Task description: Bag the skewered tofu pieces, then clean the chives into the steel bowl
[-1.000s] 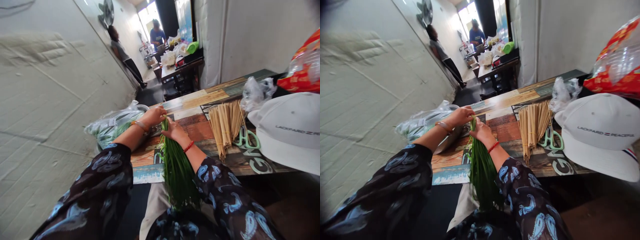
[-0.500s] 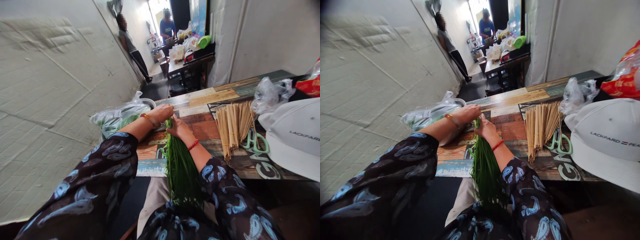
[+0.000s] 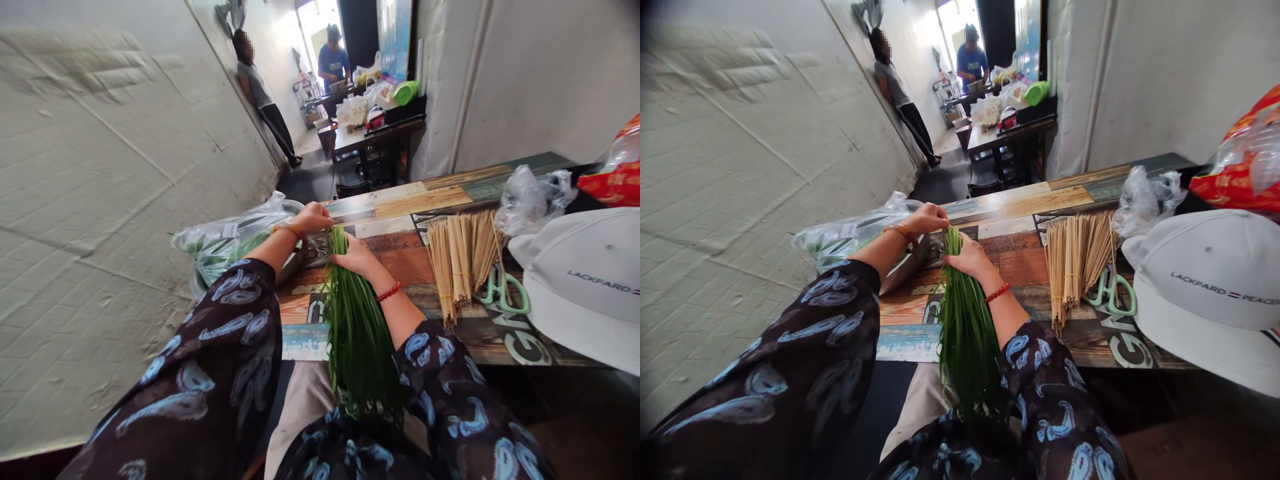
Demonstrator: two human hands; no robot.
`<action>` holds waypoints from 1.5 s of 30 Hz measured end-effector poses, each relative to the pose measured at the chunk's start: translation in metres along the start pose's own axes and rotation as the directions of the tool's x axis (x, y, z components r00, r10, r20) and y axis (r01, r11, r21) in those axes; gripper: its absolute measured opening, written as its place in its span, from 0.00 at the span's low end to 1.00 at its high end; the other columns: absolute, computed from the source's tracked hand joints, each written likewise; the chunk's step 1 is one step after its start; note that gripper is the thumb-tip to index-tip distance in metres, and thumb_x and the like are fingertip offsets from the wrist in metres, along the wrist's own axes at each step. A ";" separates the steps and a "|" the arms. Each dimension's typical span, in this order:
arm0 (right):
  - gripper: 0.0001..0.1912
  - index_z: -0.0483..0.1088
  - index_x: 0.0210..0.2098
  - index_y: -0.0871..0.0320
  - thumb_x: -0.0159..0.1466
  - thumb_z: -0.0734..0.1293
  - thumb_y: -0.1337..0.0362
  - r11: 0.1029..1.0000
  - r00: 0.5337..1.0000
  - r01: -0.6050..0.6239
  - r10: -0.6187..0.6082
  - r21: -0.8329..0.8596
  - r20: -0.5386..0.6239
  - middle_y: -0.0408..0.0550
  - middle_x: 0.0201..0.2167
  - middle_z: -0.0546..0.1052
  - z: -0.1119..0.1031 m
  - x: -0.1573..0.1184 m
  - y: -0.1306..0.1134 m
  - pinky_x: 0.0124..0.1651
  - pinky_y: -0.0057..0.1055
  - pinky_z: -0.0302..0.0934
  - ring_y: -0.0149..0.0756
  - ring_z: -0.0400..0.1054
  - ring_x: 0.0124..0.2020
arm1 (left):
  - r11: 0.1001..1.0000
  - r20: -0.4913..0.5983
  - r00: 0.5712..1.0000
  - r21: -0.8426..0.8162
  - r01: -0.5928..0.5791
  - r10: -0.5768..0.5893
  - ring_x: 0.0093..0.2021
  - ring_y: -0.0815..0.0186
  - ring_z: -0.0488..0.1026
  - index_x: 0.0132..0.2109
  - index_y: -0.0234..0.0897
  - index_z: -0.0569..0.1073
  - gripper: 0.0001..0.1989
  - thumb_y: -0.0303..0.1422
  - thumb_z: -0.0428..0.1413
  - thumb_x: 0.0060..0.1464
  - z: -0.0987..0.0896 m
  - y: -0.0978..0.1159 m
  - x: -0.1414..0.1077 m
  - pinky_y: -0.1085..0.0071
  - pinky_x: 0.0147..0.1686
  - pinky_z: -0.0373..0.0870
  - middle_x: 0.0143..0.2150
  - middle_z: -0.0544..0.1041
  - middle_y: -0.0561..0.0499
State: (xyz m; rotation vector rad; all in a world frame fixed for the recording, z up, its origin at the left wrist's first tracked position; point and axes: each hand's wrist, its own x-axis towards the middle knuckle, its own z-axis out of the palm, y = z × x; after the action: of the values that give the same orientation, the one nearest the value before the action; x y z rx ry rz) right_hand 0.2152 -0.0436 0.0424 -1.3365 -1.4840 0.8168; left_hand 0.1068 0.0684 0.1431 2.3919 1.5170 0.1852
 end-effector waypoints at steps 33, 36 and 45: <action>0.21 0.71 0.41 0.59 0.48 0.72 0.59 0.682 0.979 -0.187 0.067 0.707 0.193 0.44 0.30 0.79 -0.014 -0.008 0.002 0.31 0.29 0.67 0.33 0.71 0.27 | 0.966 -0.390 0.883 0.109 -0.236 0.260 0.29 0.66 0.66 0.29 0.34 0.74 0.05 0.25 0.53 0.47 0.002 -0.005 -0.014 0.70 0.34 0.61 0.27 0.73 0.50; 0.20 0.73 0.41 0.60 0.51 0.69 0.57 0.645 0.967 -0.216 0.039 0.733 0.251 0.47 0.31 0.80 -0.021 -0.013 0.000 0.29 0.29 0.67 0.33 0.70 0.25 | 0.982 -0.500 0.866 -0.161 -0.099 0.005 0.27 0.68 0.65 0.28 0.34 0.73 0.04 0.26 0.53 0.46 -0.004 -0.022 -0.004 0.72 0.30 0.60 0.23 0.70 0.53; 0.24 0.72 0.45 0.57 0.51 0.67 0.54 0.590 0.987 -0.141 0.143 0.795 0.070 0.46 0.33 0.80 -0.031 -0.008 0.007 0.33 0.30 0.69 0.37 0.74 0.32 | 0.835 -0.340 0.936 -0.540 -0.110 -0.097 0.22 0.71 0.64 0.28 0.35 0.71 0.02 0.25 0.54 0.45 0.038 -0.022 -0.011 0.75 0.24 0.58 0.20 0.68 0.57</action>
State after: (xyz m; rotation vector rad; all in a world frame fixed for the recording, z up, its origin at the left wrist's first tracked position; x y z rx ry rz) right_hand 0.2467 -0.0541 0.0447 -0.7407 -0.7940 1.3809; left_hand 0.0931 0.0600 0.1005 1.9524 1.3435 0.9691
